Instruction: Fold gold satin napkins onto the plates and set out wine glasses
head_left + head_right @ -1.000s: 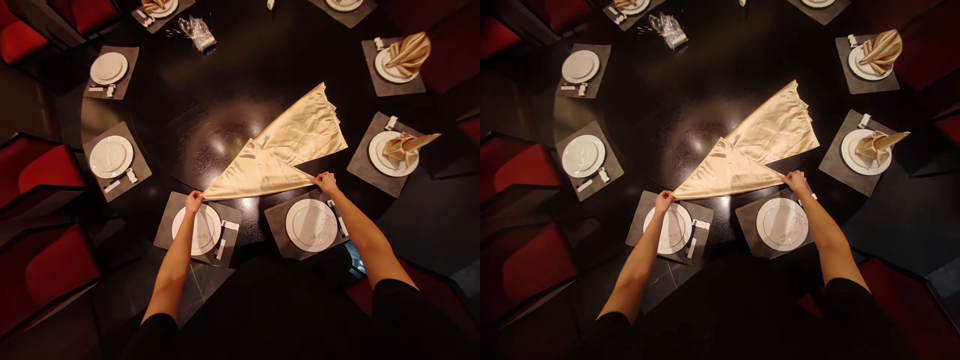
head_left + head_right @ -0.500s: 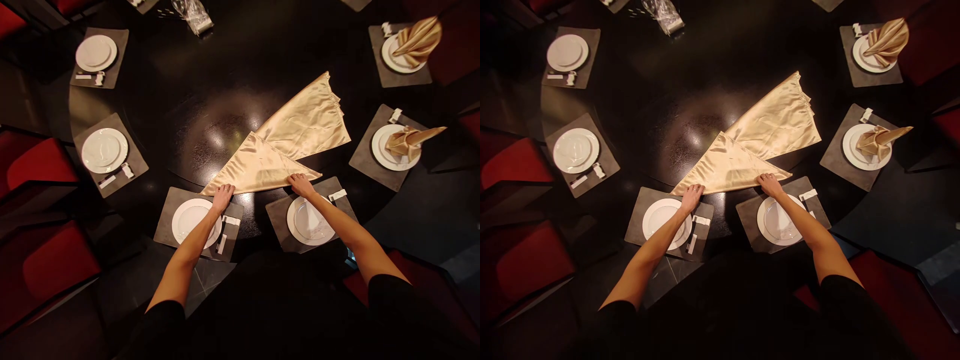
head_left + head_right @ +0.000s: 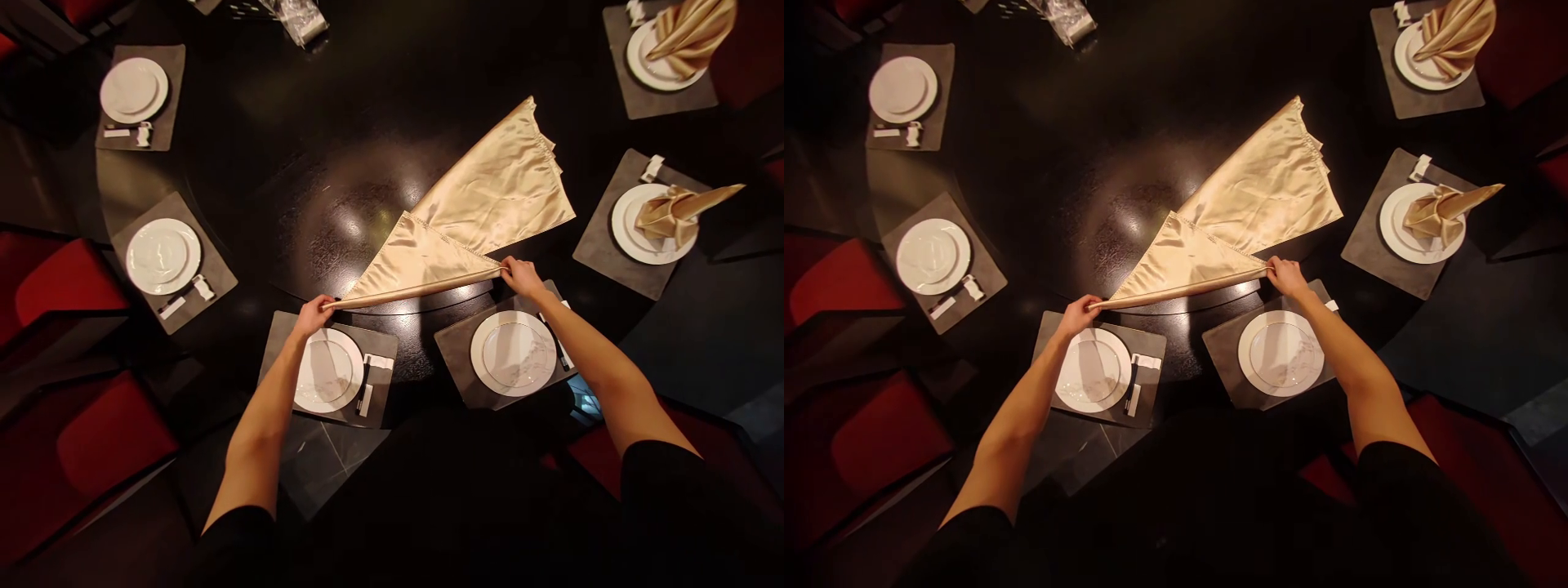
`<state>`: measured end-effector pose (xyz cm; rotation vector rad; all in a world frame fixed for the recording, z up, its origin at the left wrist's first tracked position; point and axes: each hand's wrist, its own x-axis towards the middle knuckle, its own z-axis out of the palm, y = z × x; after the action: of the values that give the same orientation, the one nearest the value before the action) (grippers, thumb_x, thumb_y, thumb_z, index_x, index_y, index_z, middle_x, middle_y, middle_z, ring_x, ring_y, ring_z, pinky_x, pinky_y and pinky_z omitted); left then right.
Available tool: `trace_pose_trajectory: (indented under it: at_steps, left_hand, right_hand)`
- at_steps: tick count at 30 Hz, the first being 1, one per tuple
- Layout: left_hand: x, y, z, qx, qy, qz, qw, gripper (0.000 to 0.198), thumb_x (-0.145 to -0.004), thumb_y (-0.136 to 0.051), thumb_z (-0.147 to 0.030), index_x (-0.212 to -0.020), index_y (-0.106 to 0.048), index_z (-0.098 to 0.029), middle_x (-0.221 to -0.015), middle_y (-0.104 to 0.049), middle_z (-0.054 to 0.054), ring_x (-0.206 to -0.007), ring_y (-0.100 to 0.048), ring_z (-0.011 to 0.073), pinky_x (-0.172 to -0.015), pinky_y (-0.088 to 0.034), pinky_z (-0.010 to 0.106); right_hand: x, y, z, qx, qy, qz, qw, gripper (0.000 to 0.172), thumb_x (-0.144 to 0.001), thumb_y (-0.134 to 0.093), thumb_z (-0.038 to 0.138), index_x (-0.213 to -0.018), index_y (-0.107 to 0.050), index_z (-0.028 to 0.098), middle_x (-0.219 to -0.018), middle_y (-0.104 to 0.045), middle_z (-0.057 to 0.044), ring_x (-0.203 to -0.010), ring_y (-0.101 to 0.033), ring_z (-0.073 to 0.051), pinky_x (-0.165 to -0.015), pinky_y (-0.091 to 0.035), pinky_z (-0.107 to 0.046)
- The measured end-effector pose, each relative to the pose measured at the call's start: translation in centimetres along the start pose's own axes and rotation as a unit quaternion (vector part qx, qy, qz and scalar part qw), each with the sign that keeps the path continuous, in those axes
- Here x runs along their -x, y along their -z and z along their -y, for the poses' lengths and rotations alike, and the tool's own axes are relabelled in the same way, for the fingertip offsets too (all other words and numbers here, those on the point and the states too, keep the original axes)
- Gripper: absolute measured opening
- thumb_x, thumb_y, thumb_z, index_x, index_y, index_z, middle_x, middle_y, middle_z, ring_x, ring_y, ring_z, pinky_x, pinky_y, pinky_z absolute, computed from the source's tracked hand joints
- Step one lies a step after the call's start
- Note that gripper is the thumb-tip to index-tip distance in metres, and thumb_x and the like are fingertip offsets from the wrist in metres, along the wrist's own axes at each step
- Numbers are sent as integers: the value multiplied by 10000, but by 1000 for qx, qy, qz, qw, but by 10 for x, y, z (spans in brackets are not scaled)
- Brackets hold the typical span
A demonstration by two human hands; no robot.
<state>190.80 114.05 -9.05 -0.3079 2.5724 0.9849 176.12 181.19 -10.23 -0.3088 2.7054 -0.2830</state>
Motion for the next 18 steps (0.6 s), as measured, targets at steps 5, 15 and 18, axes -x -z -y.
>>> trace_pose_trajectory:
  at_steps: [5, 15, 18]
  left_hand:
    - [-14, 15, -13, 4, 80, -79, 994, 286, -870, -700, -285, -1112, -706, -131, -1082, -731, 121, -1001, -649, 245, -930, -546, 335]
    - [-4, -103, -115, -208, -176, 5, 962, 407, -983, -491, -100, -1331, -685, -181, -1372, -645, 256, -1281, -557, 413, -1071, -426, 570]
    - [-10, -112, -114, -213, -165, 0, 963, 436, -997, -411, -69, -1320, -684, -173, -1310, -673, 268, -1246, -582, 411, -1046, -419, 565]
  right_hand:
    - [-20, 12, -26, -22, -47, -9, 999, 351, -1067, -514, 385, -1343, -582, 179, -1193, -736, -167, -1160, -622, -348, -1068, -402, -463]
    - [-25, 19, 9, 17, -102, -115, 988, 512, -1128, -443, 418, -1488, -547, 69, -1455, -569, -306, -1333, -465, -396, -1130, -374, -563]
    - [-4, 2, 66, 7, 52, -103, 993, 507, -1119, -456, 379, -1473, -588, 40, -1474, -562, -318, -1341, -467, -388, -1171, -376, -554]
